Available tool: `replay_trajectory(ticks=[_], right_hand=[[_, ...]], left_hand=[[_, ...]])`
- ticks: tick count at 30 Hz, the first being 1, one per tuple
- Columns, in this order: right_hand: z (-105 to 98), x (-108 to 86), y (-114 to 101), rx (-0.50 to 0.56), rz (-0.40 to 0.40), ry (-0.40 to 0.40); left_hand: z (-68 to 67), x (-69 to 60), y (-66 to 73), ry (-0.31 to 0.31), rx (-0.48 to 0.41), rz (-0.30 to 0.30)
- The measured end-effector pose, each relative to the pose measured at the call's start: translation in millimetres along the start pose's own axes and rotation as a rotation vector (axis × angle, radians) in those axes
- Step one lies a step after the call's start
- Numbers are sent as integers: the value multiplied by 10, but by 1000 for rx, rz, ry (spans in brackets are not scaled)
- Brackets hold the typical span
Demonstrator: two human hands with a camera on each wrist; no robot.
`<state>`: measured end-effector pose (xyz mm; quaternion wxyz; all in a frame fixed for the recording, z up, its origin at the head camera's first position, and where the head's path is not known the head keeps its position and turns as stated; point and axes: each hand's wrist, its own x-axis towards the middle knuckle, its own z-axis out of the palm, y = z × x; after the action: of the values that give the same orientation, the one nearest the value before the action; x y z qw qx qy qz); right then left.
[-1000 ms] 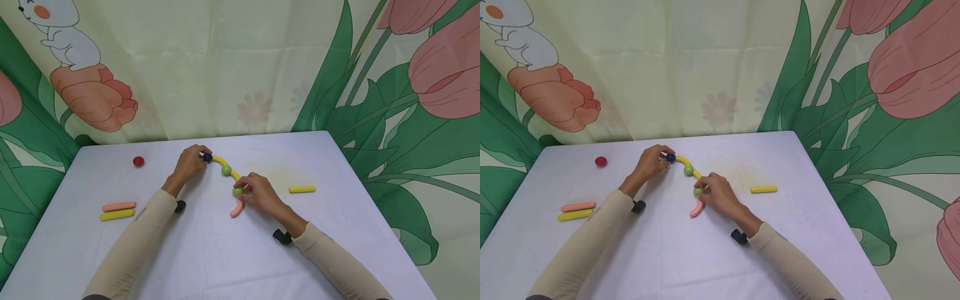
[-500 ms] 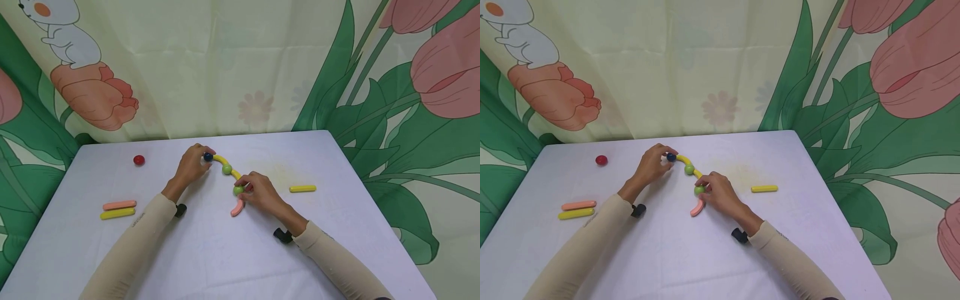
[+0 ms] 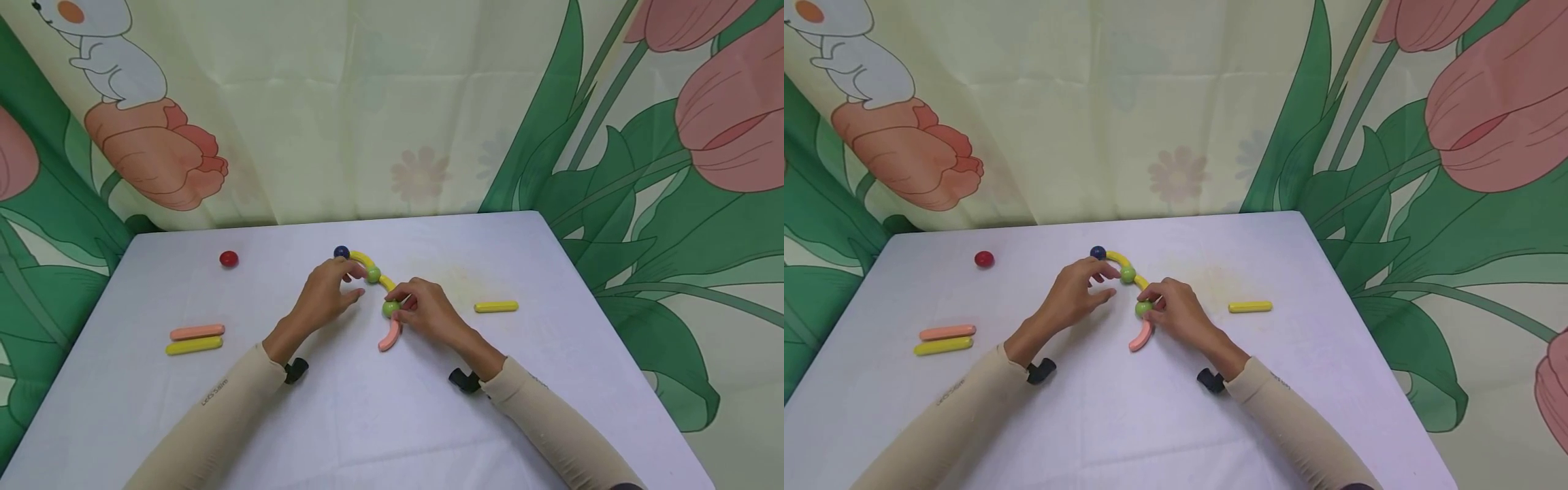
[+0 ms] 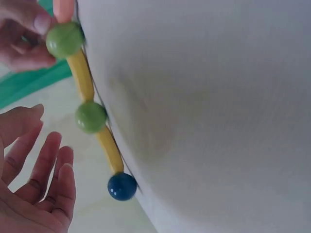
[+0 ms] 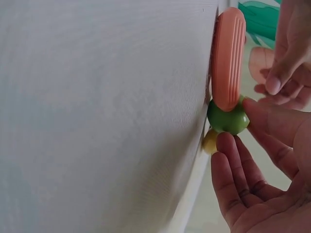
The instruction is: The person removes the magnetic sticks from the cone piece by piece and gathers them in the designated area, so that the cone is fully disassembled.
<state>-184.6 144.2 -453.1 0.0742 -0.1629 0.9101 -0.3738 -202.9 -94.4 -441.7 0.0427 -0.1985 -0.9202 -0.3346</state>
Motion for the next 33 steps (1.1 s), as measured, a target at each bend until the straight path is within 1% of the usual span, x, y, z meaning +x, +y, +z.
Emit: replay_trajectory(ticks=[3, 6, 9, 11, 13, 16, 20, 23, 25, 29, 33], right_hand=[[-4, 9, -4, -8, 1, -3], [-8, 12, 3, -7, 1, -6], [-11, 8, 15, 0, -7, -3], [-10, -2, 18, 3, -14, 4], [-5, -18, 22, 2, -16, 12], [5, -52, 21, 1, -6, 27], [17, -100, 20, 8, 25, 43], [22, -131, 24, 23, 43, 52], [21, -149, 27, 36, 52, 53], [18, -171, 38, 50, 57, 43], [11, -180, 46, 55, 58, 29]], left_hand=[[37, -105, 65, -29, -28, -11], [80, -183, 95, -53, -55, -27], [112, -226, 97, -55, -69, -37], [131, -232, 89, -53, -77, -30], [152, -219, 81, -58, -90, -17], [183, -186, 85, -77, -112, 18], [231, -115, 109, -104, -128, 80], [270, -53, 123, -124, -129, 116], [292, -13, 131, -143, -128, 128], [337, 61, 133, -177, -94, 147], [362, 108, 154, -179, -59, 154]])
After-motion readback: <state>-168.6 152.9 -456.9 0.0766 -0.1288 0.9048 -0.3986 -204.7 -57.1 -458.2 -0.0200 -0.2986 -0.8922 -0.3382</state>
